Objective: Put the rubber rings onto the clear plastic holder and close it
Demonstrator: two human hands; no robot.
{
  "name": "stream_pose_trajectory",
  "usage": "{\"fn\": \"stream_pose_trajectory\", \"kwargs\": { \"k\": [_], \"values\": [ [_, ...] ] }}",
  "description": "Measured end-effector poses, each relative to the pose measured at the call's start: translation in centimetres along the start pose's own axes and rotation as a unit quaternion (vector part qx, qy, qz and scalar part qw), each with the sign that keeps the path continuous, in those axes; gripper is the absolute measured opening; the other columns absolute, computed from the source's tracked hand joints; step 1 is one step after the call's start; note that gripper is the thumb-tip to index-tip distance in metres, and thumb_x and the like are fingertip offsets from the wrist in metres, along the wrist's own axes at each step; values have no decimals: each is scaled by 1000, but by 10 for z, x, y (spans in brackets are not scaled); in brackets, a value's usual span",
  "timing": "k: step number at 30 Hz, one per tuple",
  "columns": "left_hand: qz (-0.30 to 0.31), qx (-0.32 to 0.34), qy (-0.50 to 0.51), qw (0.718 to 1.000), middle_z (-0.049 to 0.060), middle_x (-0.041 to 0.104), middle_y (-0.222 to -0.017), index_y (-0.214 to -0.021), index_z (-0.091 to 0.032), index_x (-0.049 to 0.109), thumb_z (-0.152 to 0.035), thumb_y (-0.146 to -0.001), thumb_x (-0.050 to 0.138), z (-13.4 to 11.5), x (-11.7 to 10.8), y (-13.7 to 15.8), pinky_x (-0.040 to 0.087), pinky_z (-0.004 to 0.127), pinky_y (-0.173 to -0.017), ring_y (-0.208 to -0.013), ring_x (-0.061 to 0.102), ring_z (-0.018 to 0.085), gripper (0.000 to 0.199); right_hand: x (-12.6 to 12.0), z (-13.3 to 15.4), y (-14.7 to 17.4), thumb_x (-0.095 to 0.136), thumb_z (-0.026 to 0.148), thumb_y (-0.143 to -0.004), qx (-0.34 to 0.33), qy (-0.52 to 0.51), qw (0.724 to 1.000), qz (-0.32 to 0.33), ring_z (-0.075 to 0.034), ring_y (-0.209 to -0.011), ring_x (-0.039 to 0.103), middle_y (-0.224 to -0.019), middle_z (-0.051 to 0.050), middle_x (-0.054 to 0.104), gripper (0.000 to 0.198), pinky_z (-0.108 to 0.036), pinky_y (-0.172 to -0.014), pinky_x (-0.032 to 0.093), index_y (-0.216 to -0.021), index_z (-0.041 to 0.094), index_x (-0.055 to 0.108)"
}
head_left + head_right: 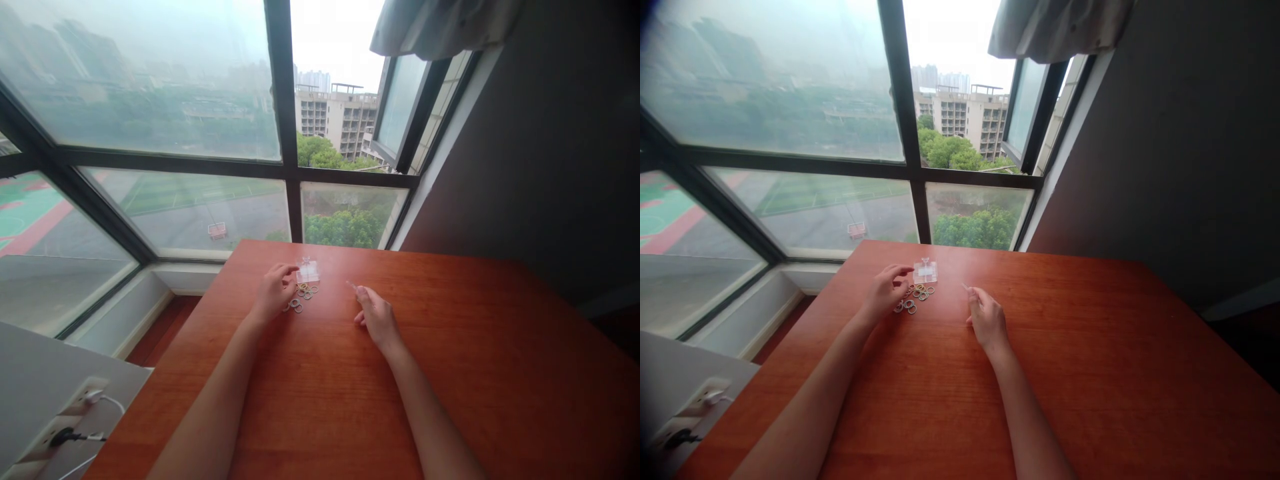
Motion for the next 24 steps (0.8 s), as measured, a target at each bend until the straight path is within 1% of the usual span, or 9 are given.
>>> {"fn": "stream_pose_trajectory", "kwargs": {
  "k": [4, 9, 11, 14, 16, 18, 20, 22, 24],
  "values": [
    [14, 20, -76, 997, 9, 55, -113, -106, -18, 66, -15, -78, 50, -2, 4, 3, 56, 30, -80, -100, 60, 20, 32, -6, -4, -2, 27, 62, -92, 23, 29, 999, -22, -16, -53, 63, -56, 1, 63, 59, -24, -57, 43, -106, 22, 68],
    [47, 53, -137, 988, 10, 58, -111, -107, -17, 67, -17, -82, 50, -4, 12, 6, 53, 34, -86, -100, 60, 22, 30, -14, -4, -4, 29, 55, -93, 14, 92, 994, -59, -18, -66, 65, -57, 0, 65, 51, -24, -61, 42, -93, 23, 70],
    [55, 60, -153, 985, 10, 61, -109, -106, -17, 67, -19, -84, 49, -5, 13, 7, 52, 35, -87, -98, 61, 22, 28, -12, -7, -6, 34, 53, -92, 14, 101, 993, -66, -19, -71, 66, -67, -2, 68, 47, -25, -63, 44, -96, 22, 69],
    [64, 66, -173, 981, 10, 64, -110, -110, -17, 65, -19, -85, 48, -6, 14, 7, 51, 36, -88, -97, 61, 22, 30, -9, -12, -9, 47, 44, -86, 12, 132, 987, -93, -22, -82, 67, -89, -8, 72, 41, -28, -72, 48, -113, 17, 64],
    [69, 71, -182, 978, 10, 65, -112, -112, -18, 64, -19, -85, 48, -7, 14, 7, 50, 36, -89, -100, 61, 23, 32, -7, -18, -11, 52, 36, -82, 12, 144, 982, -120, -24, -93, 66, -104, -13, 70, 47, -30, -81, 49, -124, 14, 58],
    [76, 72, -186, 977, 10, 64, -114, -114, -18, 63, -19, -84, 49, -7, 15, 8, 49, 36, -91, -103, 60, 23, 33, -4, -25, -13, 55, 32, -79, 12, 114, 984, -136, -25, -100, 65, -116, -15, 66, 55, -32, -87, 49, -131, 12, 52],
    [84, 69, -189, 976, 11, 64, -115, -118, -18, 61, -19, -83, 50, -8, 16, 9, 48, 38, -93, -106, 59, 24, 36, 1, -30, -15, 56, 31, -78, -5, 33, 992, -123, -24, -100, 65, -129, -18, 57, 64, -33, -86, 52, -138, 11, 43],
    [85, 66, -194, 975, 12, 61, -119, -121, -17, 58, -19, -82, 52, -10, 17, 10, 47, 40, -95, -109, 57, 26, 40, 8, -29, -15, 56, 29, -77, -59, -37, 994, -83, -23, -108, 62, -136, -19, 51, 67, -34, -87, 53, -140, 12, 40],
    [74, 68, -203, 974, 13, 57, -125, -123, -17, 56, -18, -81, 54, -15, 17, 11, 44, 43, -99, -114, 54, 27, 42, 13, -23, -13, 55, 25, -77, -115, -36, 992, -47, -24, -120, 55, -139, -16, 49, 64, -37, -97, 49, -139, 14, 43]
  ]
}}
Point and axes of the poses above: each hand's wrist, its own y-axis away from the middle knuckle, its own x-axis out of the palm, z = x × y, the point moved 4 cm from there along -y, towards the middle knuckle
